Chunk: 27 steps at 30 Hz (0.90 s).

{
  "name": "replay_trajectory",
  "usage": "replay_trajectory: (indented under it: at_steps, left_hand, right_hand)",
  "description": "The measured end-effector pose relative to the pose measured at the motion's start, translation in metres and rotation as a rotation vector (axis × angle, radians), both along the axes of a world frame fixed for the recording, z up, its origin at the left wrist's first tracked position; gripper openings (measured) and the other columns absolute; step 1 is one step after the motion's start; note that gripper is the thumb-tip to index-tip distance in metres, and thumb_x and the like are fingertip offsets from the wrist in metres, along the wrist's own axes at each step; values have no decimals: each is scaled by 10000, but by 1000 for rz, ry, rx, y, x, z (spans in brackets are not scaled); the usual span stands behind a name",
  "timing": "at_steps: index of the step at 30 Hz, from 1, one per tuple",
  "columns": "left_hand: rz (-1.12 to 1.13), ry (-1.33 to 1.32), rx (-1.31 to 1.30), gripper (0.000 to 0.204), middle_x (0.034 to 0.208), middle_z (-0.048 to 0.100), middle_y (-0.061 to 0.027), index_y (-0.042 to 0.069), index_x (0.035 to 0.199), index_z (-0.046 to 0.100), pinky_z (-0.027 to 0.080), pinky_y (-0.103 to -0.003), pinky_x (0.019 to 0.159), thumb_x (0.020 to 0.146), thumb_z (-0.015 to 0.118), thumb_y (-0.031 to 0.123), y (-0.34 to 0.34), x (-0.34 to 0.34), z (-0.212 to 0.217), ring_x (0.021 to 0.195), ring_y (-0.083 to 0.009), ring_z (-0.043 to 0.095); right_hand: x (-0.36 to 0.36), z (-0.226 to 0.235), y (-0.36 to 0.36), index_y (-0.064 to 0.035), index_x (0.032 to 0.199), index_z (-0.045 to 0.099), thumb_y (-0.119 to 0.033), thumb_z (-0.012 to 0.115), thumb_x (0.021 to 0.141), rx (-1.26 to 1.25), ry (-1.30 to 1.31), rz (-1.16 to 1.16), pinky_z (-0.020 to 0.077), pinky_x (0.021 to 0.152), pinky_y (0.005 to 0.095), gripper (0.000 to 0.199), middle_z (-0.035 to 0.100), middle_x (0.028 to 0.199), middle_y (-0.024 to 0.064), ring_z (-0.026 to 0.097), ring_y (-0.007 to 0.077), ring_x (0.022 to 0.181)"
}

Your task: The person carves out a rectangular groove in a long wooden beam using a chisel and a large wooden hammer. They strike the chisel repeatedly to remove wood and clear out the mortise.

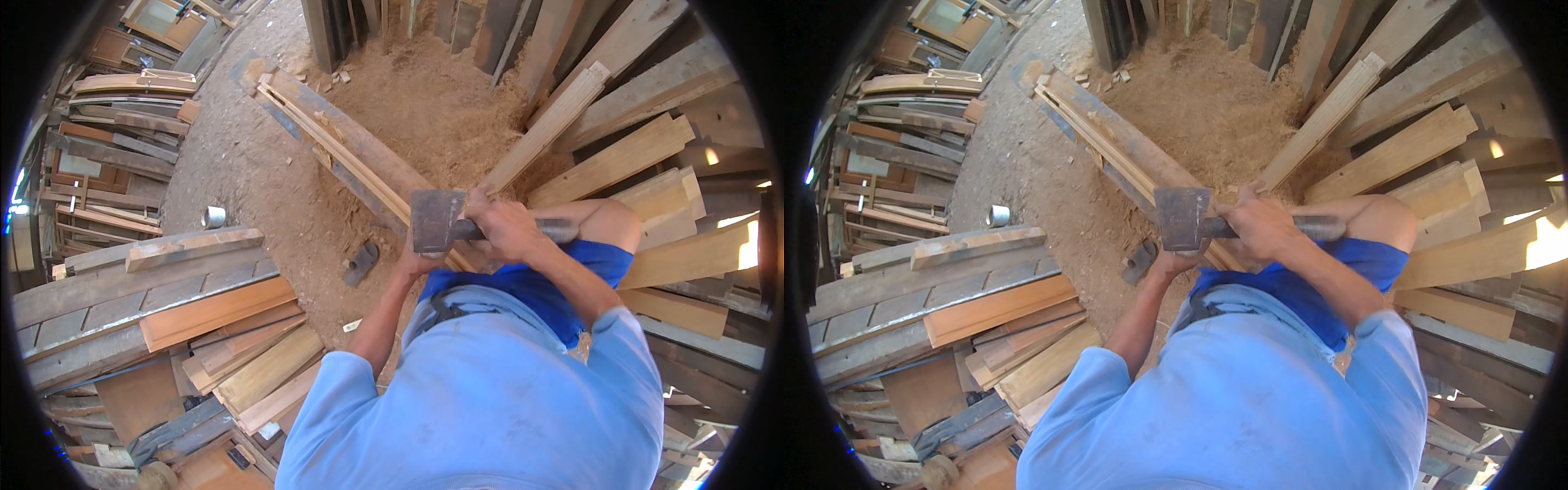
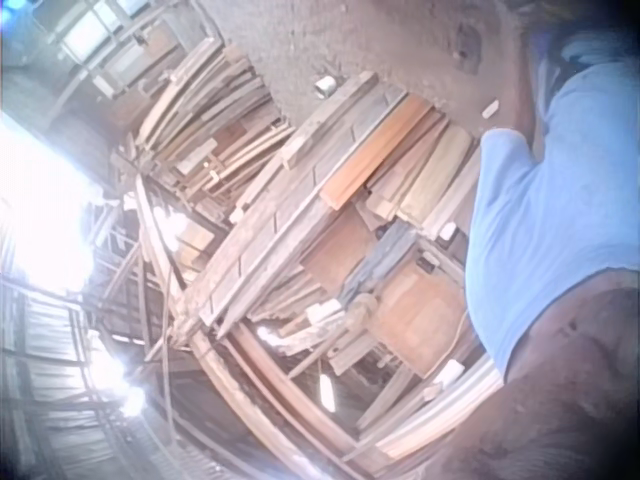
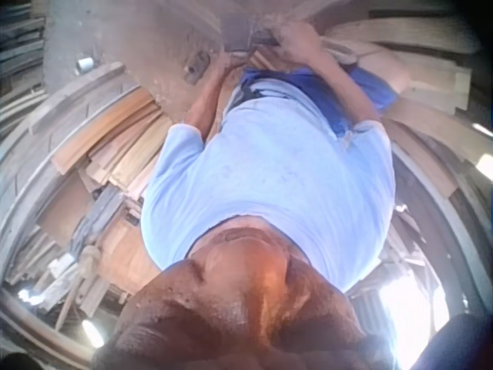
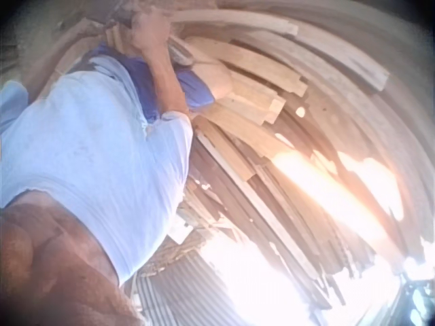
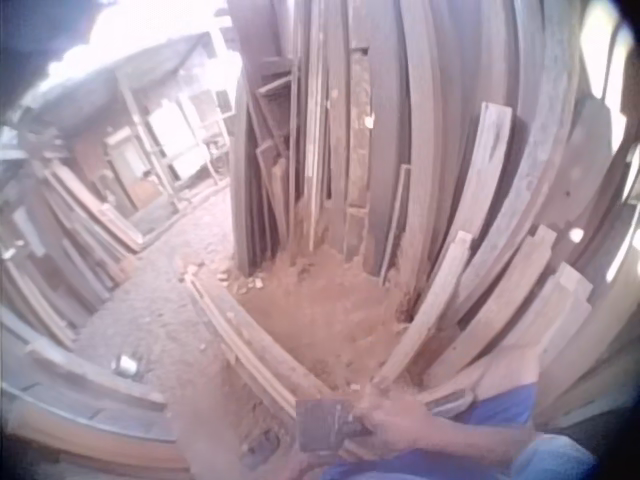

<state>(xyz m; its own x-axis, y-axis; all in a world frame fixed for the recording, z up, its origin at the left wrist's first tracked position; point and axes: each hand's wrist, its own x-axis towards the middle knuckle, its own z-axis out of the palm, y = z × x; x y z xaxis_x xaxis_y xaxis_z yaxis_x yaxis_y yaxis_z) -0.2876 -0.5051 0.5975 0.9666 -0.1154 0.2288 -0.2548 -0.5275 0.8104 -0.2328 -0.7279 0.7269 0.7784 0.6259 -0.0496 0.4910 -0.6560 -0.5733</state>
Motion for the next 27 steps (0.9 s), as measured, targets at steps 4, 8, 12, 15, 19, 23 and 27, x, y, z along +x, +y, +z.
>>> replay_trajectory:
  at_steps: [4,8,12,15,19,23,27]
  left_hand:
    - [190,45,-351,311,994,692,-56,24,1080,640,511,-284,835,807,783,62,-1,27,14,928,-147,647]
    - [298,203,-469,169,874,639,-16,29,957,616,485,-247,736,866,755,61,1,56,55,822,-79,585]
    - [244,127,-364,118,796,602,4,43,925,618,467,-255,668,897,728,75,-4,75,63,744,-84,563]
    - [268,203,-319,122,775,598,1,50,902,619,467,-262,657,892,735,87,-7,78,54,721,-88,561]
    - [283,207,-310,124,753,600,-4,50,868,626,472,-268,654,882,743,87,-8,76,45,710,-92,566]
    - [253,165,-239,111,768,627,-19,41,879,642,484,-269,666,874,743,89,-15,72,49,731,-94,586]
    - [198,134,-173,119,817,675,-57,37,941,672,511,-284,698,859,737,93,-33,58,52,752,-139,634]
  right_hand:
    - [-7,13,-3,-21,992,701,-136,808,818,334,149,-205,543,707,384,234,720,818,102,695,289,761]
    - [-2,37,-8,8,1038,689,-120,777,873,757,322,-346,534,658,333,227,717,811,102,662,177,708]
    - [3,63,-21,45,1045,675,-69,743,905,893,246,-378,533,604,288,192,720,819,88,637,88,668]
    - [2,78,-25,66,1030,667,-36,734,905,1008,247,-435,540,605,257,175,726,874,91,642,73,657]
    - [4,89,-35,66,1021,665,-34,738,899,1036,248,-474,555,608,271,174,726,903,90,666,98,661]
    - [12,84,-32,58,1042,668,-53,766,876,977,76,-486,554,614,280,223,729,891,90,697,113,701]
    - [18,25,-14,-11,1081,676,-123,777,852,609,222,-422,556,657,352,273,726,860,148,732,214,791]
